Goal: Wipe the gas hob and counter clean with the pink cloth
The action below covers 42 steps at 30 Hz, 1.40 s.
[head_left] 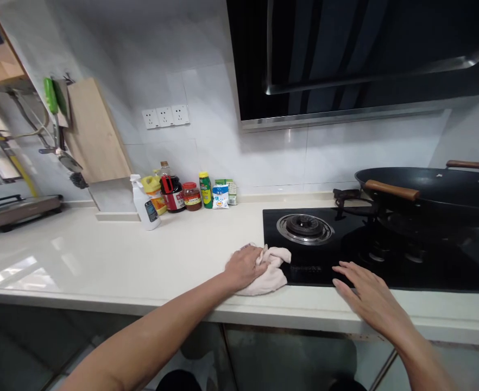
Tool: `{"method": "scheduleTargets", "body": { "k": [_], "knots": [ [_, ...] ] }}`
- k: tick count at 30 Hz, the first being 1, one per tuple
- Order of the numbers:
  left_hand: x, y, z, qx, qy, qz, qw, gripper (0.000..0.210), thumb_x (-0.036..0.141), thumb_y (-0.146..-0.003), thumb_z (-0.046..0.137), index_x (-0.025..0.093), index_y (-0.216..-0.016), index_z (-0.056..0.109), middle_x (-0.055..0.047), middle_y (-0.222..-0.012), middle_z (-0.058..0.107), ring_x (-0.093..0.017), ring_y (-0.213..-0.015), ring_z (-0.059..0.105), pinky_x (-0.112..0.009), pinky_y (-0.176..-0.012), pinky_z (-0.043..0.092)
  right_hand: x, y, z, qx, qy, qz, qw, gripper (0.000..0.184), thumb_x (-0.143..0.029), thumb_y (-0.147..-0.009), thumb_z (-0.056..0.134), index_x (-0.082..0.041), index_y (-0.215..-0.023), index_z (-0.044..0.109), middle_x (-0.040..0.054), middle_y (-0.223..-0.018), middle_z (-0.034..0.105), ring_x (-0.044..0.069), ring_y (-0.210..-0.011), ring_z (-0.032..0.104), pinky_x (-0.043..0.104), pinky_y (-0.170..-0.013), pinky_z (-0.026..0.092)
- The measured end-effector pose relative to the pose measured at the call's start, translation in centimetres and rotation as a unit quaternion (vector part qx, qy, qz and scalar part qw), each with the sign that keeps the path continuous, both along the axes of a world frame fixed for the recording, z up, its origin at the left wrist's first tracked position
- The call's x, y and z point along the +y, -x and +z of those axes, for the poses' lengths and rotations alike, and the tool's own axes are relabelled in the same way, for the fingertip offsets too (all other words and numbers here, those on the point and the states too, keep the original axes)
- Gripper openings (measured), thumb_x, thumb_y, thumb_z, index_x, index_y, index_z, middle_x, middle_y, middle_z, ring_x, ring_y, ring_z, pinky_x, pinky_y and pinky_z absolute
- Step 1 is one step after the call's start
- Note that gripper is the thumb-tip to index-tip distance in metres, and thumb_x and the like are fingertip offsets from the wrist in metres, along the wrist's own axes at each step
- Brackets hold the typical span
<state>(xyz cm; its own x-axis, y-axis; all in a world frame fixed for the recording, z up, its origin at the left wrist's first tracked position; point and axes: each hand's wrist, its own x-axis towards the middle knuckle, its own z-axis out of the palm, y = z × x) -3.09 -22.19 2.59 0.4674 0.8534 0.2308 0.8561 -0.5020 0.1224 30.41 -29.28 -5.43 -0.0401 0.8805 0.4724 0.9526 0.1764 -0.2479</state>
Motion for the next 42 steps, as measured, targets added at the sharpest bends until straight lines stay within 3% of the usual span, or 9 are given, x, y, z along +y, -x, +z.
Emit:
{"method": "scheduleTargets", "body": {
  "k": [9,16,21,25,29,33,42],
  "knots": [
    [9.6,-4.4,0.2,0.016,-0.018,0.116,0.993,0.047,0.046,-0.1,0.043,0.024,-0.141,0.052,-0.012,-0.124,0.066,-0.029,-0.118,0.06,-0.043,-0.101,0.045,-0.2,0.2,-0.4,-0.009,-0.036,0.003,0.999,0.054,-0.061,-0.099,0.037,-0.027,-0.13,0.065,0.0051,-0.144,0.058,0.032,-0.14,0.045,0.055,-0.113,0.038],
    [18.9,-6.3,-0.3,0.023,-0.011,0.152,0.988,0.057,0.056,-0.1,0.035,0.037,-0.154,0.034,-0.011,-0.134,0.061,-0.032,-0.123,0.057,-0.046,-0.101,0.043,-0.4,-0.7,-1.5,-0.002,-0.049,0.043,0.998,0.05,-0.06,-0.096,0.045,-0.035,-0.135,0.061,-0.0005,-0.148,0.054,0.036,-0.142,0.042,0.06,-0.115,0.037],
    [24.0,-6.9,-0.7,0.026,-0.007,0.178,0.984,0.054,0.057,-0.1,0.033,0.036,-0.149,0.044,-0.012,-0.137,0.058,-0.033,-0.125,0.056,-0.048,-0.103,0.041,-0.2,-0.8,-0.9,0.021,-0.046,0.033,0.998,0.052,-0.065,-0.092,0.048,-0.037,-0.133,0.063,-0.0015,-0.144,0.057,0.039,-0.137,0.047,0.064,-0.109,0.042],
    [25.9,-7.2,-0.5,0.024,-0.004,0.196,0.98,0.052,0.055,-0.099,0.034,0.03,-0.142,0.051,-0.014,-0.136,0.058,-0.035,-0.125,0.055,-0.049,-0.101,0.041,-0.1,-0.6,-0.7,0.011,-0.049,0.024,0.998,0.05,-0.065,-0.092,0.048,-0.037,-0.13,0.065,-0.0014,-0.143,0.058,0.038,-0.135,0.049,0.062,-0.106,0.044],
    [25.2,-7.2,-0.3,0.021,-0.004,0.194,0.981,0.049,0.051,-0.099,0.038,0.026,-0.138,0.054,-0.014,-0.134,0.059,-0.034,-0.125,0.054,-0.049,-0.102,0.04,-0.1,-0.4,-0.6,0.002,-0.045,0.013,0.999,0.048,-0.061,-0.096,0.046,-0.035,-0.131,0.065,0.0003,-0.144,0.057,0.036,-0.138,0.047,0.058,-0.107,0.045],
    [22.1,-6.5,-0.4,0.017,-0.008,0.169,0.985,0.049,0.049,-0.097,0.04,0.027,-0.138,0.054,-0.013,-0.135,0.059,-0.033,-0.126,0.054,-0.049,-0.104,0.04,-0.1,0.0,-0.1,0.01,-0.023,0.0,1.0,0.049,-0.061,-0.097,0.042,-0.033,-0.128,0.067,0.0026,-0.143,0.058,0.035,-0.138,0.046,0.056,-0.108,0.043],
    [9.0,-4.0,-0.7,0.005,-0.027,0.066,0.997,0.043,0.047,-0.098,0.041,0.029,-0.133,0.057,-0.001,-0.156,0.045,-0.03,-0.135,0.048,-0.048,-0.109,0.039,0.0,0.0,-0.1,0.006,-0.011,0.003,1.0,0.052,-0.06,-0.098,0.037,-0.029,-0.127,0.066,0.0049,-0.142,0.058,0.032,-0.138,0.046,0.054,-0.11,0.039]
  ]
}}
